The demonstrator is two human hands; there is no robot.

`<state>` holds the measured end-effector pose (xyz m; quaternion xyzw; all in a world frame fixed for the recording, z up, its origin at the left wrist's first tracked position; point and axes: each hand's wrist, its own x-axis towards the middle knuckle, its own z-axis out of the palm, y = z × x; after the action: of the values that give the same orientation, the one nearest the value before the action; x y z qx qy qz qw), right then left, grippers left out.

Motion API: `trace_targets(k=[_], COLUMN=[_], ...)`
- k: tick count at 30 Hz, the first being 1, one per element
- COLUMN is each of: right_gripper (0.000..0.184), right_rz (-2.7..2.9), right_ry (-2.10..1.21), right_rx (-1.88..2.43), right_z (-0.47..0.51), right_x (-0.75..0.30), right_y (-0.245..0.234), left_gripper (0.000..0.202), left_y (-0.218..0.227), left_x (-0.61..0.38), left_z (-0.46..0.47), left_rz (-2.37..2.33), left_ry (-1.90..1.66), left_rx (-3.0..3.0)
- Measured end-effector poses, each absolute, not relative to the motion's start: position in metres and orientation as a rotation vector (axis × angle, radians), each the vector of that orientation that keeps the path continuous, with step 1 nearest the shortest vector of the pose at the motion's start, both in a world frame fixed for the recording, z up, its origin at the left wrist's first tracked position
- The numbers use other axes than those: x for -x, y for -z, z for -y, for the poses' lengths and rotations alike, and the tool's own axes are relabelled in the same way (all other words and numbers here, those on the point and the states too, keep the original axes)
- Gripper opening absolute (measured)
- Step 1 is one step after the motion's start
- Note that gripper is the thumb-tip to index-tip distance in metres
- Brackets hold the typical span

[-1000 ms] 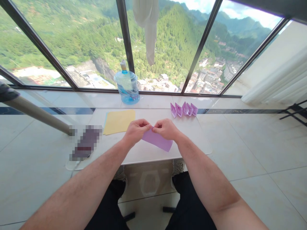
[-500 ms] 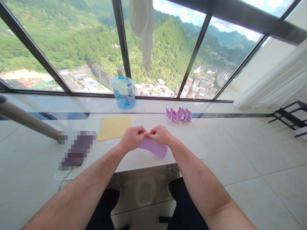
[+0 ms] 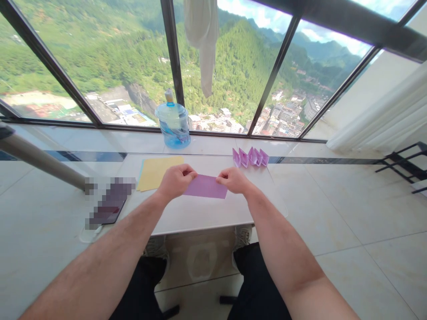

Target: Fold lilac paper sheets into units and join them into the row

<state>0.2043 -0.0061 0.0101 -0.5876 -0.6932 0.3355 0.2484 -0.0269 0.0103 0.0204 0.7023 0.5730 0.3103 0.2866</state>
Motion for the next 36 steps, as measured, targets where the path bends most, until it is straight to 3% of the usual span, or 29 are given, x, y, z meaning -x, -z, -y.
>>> trace_targets(k=[16, 23, 27, 36], right_gripper=[0.016, 0.036, 0.023, 0.024], right_rz=[1.401, 1.338, 1.442, 1.332], right_ry=[-1.144, -1.263, -1.139, -1.313], right_rx=[1.574, 1.439, 1.487, 1.368], right_z=[0.003, 0.001, 0.000, 0.005], right_x=[-0.240, -0.223, -0.214, -0.208], right_y=[0.004, 0.005, 0.008, 0.004], left_gripper=[0.026, 0.030, 0.030, 0.031], left_y=[-0.011, -0.007, -0.007, -0.001], left_x=[0.035, 0.034, 0.029, 0.031], left_z=[-0.015, -0.014, -0.012, -0.015], left_rz=[-1.528, -1.423, -1.416, -1.515], left_ry=[-0.963, -0.996, -0.984, -1.099], left_rx=[-1.421, -1.335, -1.370, -1.316])
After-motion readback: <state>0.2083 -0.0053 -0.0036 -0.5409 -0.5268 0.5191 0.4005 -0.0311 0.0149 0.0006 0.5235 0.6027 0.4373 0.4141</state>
